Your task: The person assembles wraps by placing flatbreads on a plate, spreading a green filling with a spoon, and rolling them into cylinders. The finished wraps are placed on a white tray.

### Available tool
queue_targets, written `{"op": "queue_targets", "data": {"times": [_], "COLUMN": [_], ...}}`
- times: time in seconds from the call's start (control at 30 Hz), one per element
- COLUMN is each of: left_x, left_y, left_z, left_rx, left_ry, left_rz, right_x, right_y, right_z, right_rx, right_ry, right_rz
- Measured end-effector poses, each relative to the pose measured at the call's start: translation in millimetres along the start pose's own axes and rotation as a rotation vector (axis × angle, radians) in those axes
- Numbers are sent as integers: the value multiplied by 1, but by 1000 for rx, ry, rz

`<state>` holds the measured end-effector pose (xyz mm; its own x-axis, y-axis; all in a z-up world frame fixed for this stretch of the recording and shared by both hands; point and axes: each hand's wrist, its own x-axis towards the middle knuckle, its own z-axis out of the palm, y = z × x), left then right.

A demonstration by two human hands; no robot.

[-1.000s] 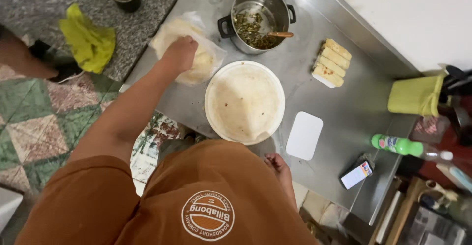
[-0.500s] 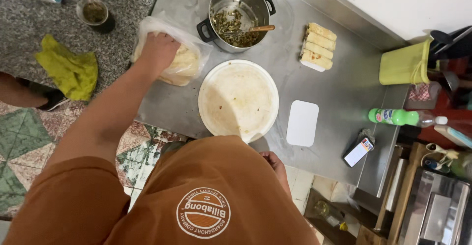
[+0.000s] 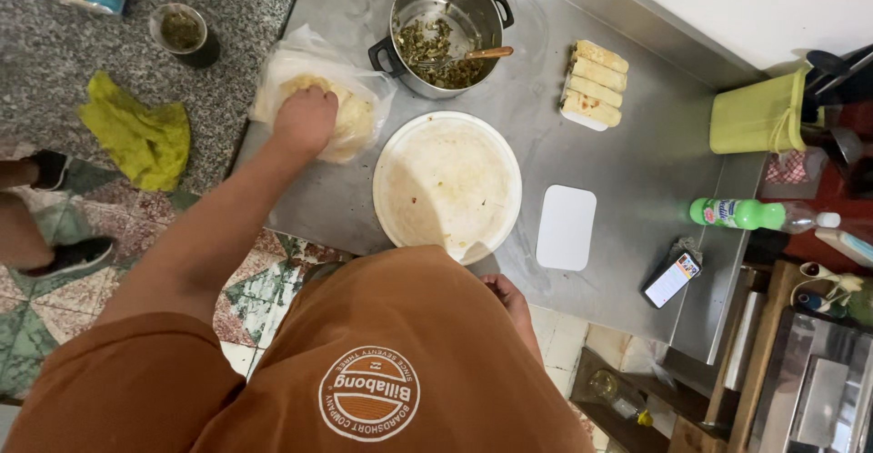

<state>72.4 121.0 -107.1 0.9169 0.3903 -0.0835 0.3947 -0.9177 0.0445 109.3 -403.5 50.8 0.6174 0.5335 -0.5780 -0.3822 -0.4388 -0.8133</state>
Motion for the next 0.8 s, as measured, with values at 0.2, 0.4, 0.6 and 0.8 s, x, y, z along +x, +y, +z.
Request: {"op": "queue_targets", "data": {"times": [0.2, 0.4, 0.6, 0.8], "left_x": [-3, -1, 10, 11], "left_y": [2, -21, -46, -51], "left_z": [-28, -49, -29, -36], "left_rx": [-84, -120, -89, -168], "left_ry": [-36, -67, -13, 9], "left_rz": [-22, -104, -104, -125], "right_x": [3, 9, 10, 13], "right_y": [-2, 23, 34, 44], "right_z": [8, -2, -6, -9], "right_rx": [42, 78, 133, 198], "right_ry": [-19, -9, -5, 1], "right_rz": [-13, -29, 13, 66]}}
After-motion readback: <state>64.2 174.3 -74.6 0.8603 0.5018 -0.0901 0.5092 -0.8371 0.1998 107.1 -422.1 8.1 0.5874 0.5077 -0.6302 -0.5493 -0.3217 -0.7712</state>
